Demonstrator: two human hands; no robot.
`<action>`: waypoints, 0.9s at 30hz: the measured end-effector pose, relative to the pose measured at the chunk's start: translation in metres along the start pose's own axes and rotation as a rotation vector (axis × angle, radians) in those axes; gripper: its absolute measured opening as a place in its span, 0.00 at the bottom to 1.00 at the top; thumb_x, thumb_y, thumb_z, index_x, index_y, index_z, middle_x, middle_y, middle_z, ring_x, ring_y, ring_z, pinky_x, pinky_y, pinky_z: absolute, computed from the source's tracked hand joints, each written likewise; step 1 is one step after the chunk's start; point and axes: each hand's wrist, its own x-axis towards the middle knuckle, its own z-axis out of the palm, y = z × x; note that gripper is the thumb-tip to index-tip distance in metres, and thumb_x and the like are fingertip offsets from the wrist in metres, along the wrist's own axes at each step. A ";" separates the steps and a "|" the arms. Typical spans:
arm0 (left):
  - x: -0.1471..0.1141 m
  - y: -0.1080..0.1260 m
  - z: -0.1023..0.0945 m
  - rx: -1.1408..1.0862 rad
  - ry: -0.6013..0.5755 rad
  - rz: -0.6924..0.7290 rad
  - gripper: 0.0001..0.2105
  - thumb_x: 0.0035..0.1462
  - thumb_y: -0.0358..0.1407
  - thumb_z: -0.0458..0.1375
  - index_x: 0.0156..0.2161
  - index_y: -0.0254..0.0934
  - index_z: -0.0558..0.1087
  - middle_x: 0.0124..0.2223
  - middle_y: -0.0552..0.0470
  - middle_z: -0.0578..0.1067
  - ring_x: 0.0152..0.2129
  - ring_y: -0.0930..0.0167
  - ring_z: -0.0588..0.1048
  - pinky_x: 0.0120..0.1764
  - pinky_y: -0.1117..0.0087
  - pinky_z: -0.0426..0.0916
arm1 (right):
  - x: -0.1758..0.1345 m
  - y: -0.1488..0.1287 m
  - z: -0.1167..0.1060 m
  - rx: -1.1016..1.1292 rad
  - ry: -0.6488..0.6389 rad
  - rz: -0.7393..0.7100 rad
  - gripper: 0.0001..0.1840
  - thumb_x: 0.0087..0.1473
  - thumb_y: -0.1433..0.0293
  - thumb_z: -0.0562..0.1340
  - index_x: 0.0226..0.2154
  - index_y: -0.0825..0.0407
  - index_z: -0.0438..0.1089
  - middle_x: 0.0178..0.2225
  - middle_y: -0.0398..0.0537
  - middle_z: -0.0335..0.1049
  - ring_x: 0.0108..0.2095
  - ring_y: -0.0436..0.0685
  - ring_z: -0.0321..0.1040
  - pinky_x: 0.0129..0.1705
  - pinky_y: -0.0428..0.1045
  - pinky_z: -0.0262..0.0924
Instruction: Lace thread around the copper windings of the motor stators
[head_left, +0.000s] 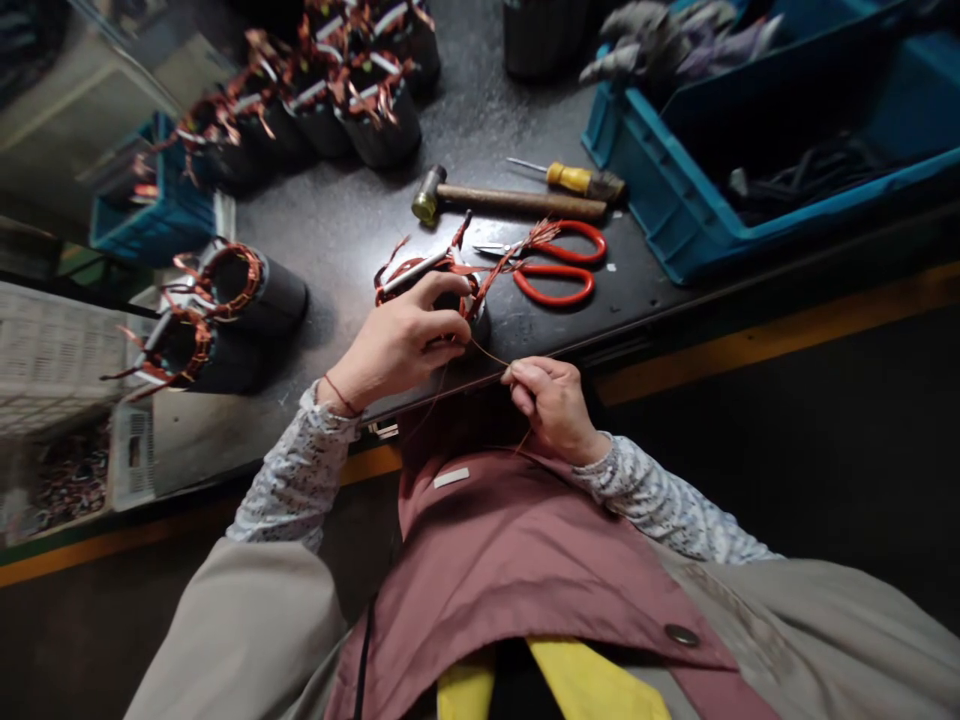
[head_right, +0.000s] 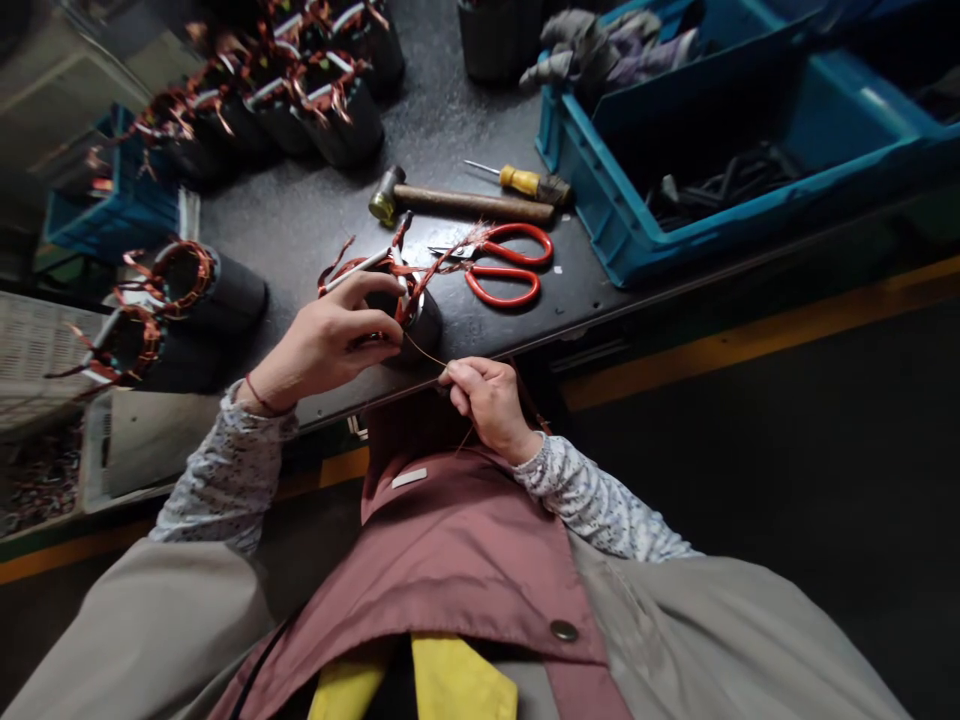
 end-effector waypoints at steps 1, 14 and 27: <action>0.000 -0.002 0.001 -0.048 0.030 0.009 0.02 0.57 0.30 0.60 0.34 0.38 0.76 0.52 0.48 0.71 0.52 0.66 0.70 0.52 0.65 0.69 | 0.001 0.000 0.001 0.006 0.008 0.014 0.15 0.49 0.61 0.63 0.20 0.54 0.72 0.09 0.35 0.55 0.11 0.43 0.46 0.15 0.43 0.39; -0.002 -0.004 -0.005 -0.175 0.060 -0.085 0.01 0.55 0.30 0.62 0.33 0.38 0.75 0.47 0.49 0.76 0.41 0.70 0.75 0.44 0.68 0.73 | 0.007 -0.017 0.012 0.126 0.049 0.077 0.14 0.45 0.65 0.62 0.15 0.54 0.68 0.08 0.36 0.55 0.11 0.42 0.46 0.14 0.42 0.39; 0.009 -0.008 -0.019 -0.017 -0.116 -0.170 0.11 0.60 0.35 0.54 0.46 0.40 0.75 0.47 0.50 0.78 0.45 0.66 0.76 0.50 0.64 0.70 | 0.012 -0.009 0.022 0.021 0.124 -0.126 0.15 0.53 0.63 0.61 0.21 0.54 0.73 0.11 0.36 0.58 0.14 0.44 0.52 0.20 0.43 0.50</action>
